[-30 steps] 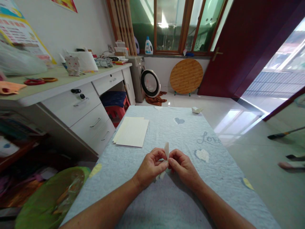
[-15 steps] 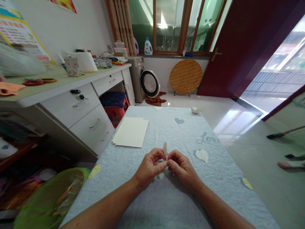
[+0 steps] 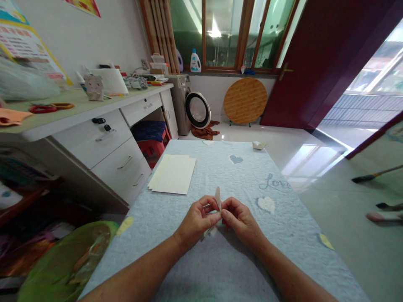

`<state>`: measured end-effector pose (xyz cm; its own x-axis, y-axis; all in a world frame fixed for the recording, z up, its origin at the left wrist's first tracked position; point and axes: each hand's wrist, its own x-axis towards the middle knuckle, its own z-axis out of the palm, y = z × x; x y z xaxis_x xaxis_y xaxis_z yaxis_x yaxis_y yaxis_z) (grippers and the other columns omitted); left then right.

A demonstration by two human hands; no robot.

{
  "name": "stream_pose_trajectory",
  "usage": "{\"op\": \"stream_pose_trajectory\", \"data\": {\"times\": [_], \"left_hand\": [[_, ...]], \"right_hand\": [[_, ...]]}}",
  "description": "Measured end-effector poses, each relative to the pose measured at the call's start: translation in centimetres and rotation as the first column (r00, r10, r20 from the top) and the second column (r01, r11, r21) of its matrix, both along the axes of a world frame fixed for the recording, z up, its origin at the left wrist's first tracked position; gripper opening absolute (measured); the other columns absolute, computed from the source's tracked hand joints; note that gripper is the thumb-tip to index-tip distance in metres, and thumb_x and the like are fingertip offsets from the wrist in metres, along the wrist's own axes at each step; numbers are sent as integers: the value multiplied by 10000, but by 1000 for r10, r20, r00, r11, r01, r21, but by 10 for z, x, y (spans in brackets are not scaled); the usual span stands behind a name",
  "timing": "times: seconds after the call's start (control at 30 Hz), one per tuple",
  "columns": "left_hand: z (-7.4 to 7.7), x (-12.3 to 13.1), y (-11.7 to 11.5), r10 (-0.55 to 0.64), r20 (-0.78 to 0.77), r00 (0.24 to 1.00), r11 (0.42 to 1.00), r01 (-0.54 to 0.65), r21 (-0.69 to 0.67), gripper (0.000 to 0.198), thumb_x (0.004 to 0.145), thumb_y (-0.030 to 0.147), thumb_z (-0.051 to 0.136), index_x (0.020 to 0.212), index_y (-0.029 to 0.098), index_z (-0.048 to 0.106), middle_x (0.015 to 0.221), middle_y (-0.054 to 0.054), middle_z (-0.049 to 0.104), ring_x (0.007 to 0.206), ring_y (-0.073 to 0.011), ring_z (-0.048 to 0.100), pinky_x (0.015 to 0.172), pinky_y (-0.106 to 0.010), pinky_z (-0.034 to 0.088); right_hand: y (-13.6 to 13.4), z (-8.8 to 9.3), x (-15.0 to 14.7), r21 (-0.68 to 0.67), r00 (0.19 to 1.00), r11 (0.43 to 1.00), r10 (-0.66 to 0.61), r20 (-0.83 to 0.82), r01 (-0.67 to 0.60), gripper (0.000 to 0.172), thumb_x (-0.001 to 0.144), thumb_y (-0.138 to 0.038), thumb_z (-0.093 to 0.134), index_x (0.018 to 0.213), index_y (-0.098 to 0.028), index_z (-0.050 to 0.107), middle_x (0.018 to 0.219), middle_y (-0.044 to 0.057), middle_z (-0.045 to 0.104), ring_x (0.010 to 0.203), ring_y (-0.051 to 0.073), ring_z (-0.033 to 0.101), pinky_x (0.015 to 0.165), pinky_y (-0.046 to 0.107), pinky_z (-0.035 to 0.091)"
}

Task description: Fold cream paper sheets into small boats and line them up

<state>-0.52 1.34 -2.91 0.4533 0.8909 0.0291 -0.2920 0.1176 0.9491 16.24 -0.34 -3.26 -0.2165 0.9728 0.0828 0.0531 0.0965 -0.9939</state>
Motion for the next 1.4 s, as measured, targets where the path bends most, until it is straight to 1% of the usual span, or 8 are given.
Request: {"op": "stream_pose_trajectory", "data": {"times": [0.3, 0.53, 0.67, 0.8, 0.93, 1.07, 1.27, 1.4], "left_hand": [[2, 0, 0, 53, -38, 998, 999, -53, -10, 319, 721, 347, 796, 777, 187, 526, 911, -29, 638, 921, -199, 628, 820, -295, 482], [0, -1, 1, 38, -73, 997, 999, -38, 5, 298, 758, 389, 769, 797, 183, 558, 868, -21, 618, 825, -170, 610, 780, -284, 483], [0, 0, 0, 44, -117, 992, 998, -38, 55, 278, 733, 336, 796, 806, 186, 574, 898, -15, 592, 899, -188, 602, 836, -305, 475], [2, -1, 0, 35, -199, 979, 994, -13, 110, 278, 722, 336, 801, 790, 183, 578, 948, -31, 586, 949, -206, 590, 837, -311, 481], [1, -2, 1, 14, -165, 986, 995, 3, 101, 265, 742, 340, 785, 806, 183, 581, 945, -38, 575, 942, -197, 582, 826, -293, 492], [1, -1, 1, -2, -110, 994, 998, 8, 56, 275, 733, 346, 789, 800, 187, 575, 947, -33, 585, 927, -191, 589, 827, -289, 487], [1, -1, 2, -25, -82, 996, 1000, 26, 15, 251, 758, 308, 761, 826, 185, 553, 943, -17, 585, 880, -168, 600, 797, -280, 476], [-2, 0, 1, 25, -119, 993, 997, -17, 74, 203, 774, 251, 724, 811, 187, 534, 961, -19, 566, 914, -170, 590, 815, -282, 486]], "right_hand": [[0, 0, -1, -1, 1000, 1000, -7, 5, 7, 267, 878, -456, 608, 819, -200, 566, 673, -35, 480, 582, 109, 431, 529, 232, 353], [-1, 2, -1, -42, 996, 998, 36, -79, -39, 265, 875, -451, 611, 826, -195, 564, 664, -37, 492, 569, 105, 442, 527, 235, 356], [-2, 2, -1, -83, 990, 994, 58, -129, -69, 232, 865, -416, 615, 828, -194, 555, 674, -39, 494, 575, 104, 454, 536, 235, 364], [-2, 1, -1, -98, 990, 992, 67, -127, -80, 237, 863, -417, 613, 826, -191, 553, 673, -37, 501, 583, 109, 472, 548, 241, 379], [-1, 0, 0, -92, 987, 991, 86, -137, -99, 281, 879, -464, 599, 833, -191, 548, 655, -37, 508, 566, 107, 481, 539, 240, 378], [0, -1, 1, -89, 985, 990, 98, -143, -111, 288, 888, -477, 593, 855, -194, 552, 646, -38, 512, 559, 110, 488, 535, 243, 379], [-1, 1, 2, -70, 990, 992, 98, -99, -105, 219, 910, -402, 559, 851, -191, 559, 650, -36, 509, 559, 108, 478, 534, 240, 376], [-2, 3, 0, -11, 999, 999, 34, 32, -33, 105, 893, -260, 512, 868, -191, 587, 678, -25, 542, 585, 115, 495, 551, 242, 380]]}}
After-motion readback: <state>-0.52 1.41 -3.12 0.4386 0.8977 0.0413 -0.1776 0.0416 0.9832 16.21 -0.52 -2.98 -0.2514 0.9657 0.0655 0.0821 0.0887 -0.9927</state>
